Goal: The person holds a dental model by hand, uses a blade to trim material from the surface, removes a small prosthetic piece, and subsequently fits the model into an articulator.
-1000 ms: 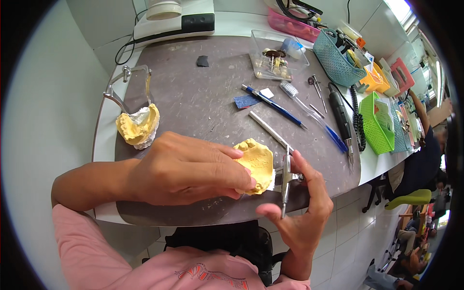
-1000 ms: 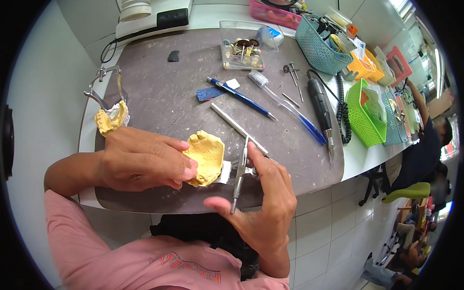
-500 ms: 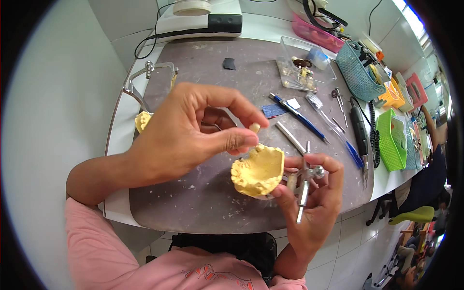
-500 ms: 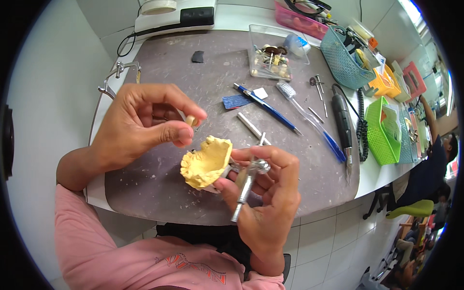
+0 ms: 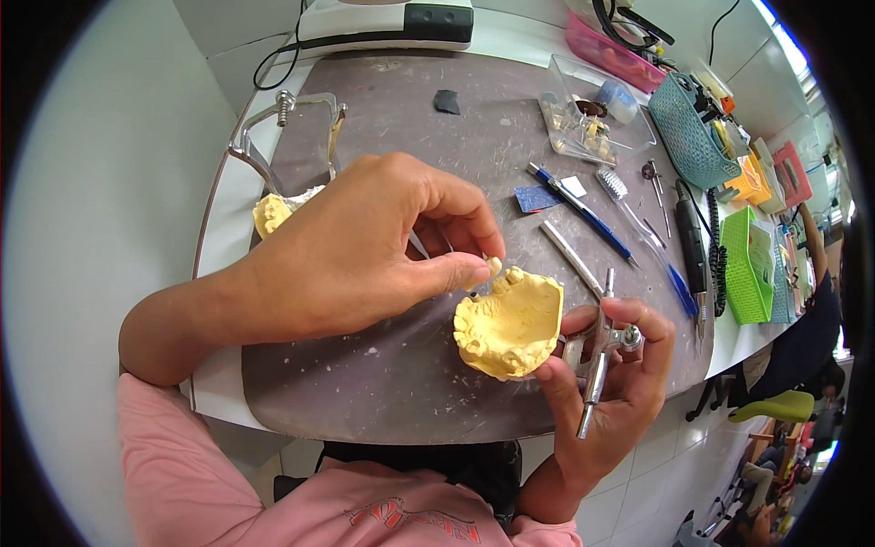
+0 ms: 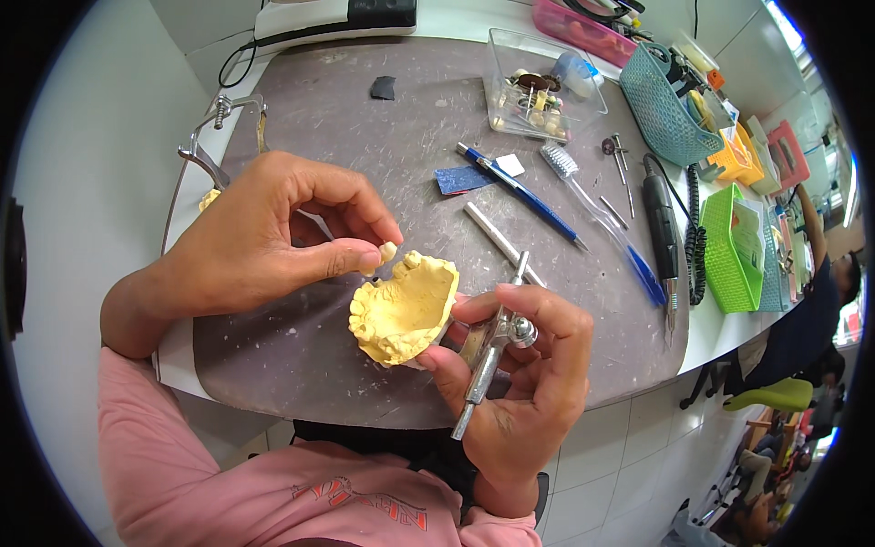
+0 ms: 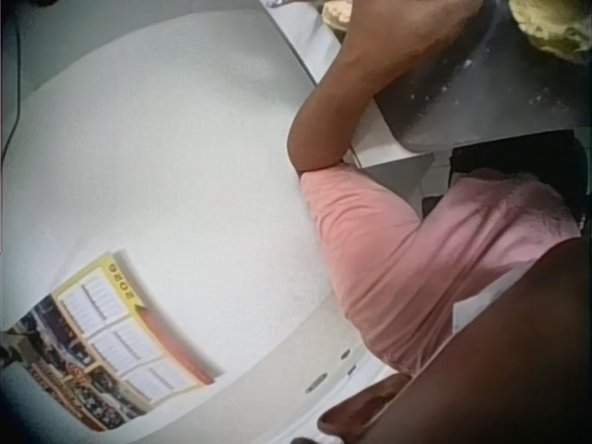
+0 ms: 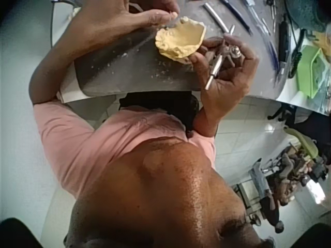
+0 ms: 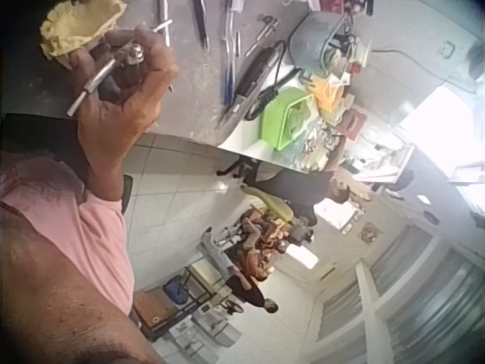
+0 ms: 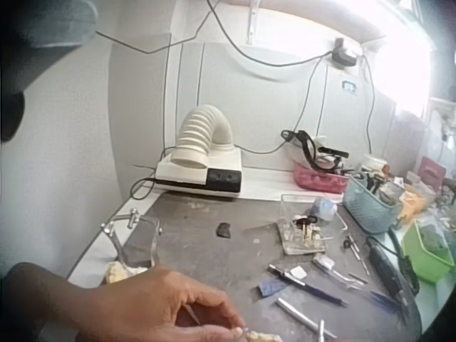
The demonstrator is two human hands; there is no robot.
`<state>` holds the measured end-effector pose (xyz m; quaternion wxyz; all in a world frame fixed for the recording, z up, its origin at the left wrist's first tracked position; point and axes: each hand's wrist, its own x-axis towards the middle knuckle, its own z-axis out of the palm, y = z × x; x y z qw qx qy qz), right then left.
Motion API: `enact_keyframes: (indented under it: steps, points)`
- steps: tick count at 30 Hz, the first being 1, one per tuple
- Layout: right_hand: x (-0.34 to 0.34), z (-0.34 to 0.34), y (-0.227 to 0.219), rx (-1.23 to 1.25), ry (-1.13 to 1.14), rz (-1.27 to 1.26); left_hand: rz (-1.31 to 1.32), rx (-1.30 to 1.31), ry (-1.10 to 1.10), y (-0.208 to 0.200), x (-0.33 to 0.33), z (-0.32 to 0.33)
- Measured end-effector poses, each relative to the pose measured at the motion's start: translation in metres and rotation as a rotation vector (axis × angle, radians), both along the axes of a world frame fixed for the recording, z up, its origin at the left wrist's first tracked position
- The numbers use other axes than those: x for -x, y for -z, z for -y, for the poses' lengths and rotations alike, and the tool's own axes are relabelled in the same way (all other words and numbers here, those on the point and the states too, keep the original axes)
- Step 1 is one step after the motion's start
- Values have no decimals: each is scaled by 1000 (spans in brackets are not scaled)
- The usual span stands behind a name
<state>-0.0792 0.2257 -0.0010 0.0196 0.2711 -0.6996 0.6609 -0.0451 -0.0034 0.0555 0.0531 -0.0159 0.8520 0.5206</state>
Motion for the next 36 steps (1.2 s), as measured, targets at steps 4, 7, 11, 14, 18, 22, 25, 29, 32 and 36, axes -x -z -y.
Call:
enact_keyframes:
  steps: [4, 7, 11, 14, 18, 22, 25, 29, 32, 36]
  points:
    - [0, 0, 1, -4, 4, -28, 20, 4, 18, 1, 1, 0]
    - [0, 1, 1, -3, 15, -50, 18, -6, 28, 2, 1, 0]
    - [0, 1, 2, -4, 23, -54, 36, -26, 30, 3, 1, -2]
    - [0, 2, 2, -10, 35, -45, 40, -60, 25, 5, 2, -2]
    - [0, 3, 2, -5, 44, -71, 24, -90, 16, 7, 2, -2]
    - [0, 3, 1, -11, 47, -66, 23, -129, 8, 5, 2, -3]
    - [0, 3, 2, -15, 50, -70, 15, -110, 8, 3, 3, -2]
    - [-1, 3, 3, -7, 49, -70, 31, -118, 16, 9, 3, -2]
    - [0, 3, 2, -6, 58, -72, 29, -90, 38, 8, 4, -1]
    - [0, 2, 2, -11, 57, -71, 37, -108, 48, 6, 5, -2]
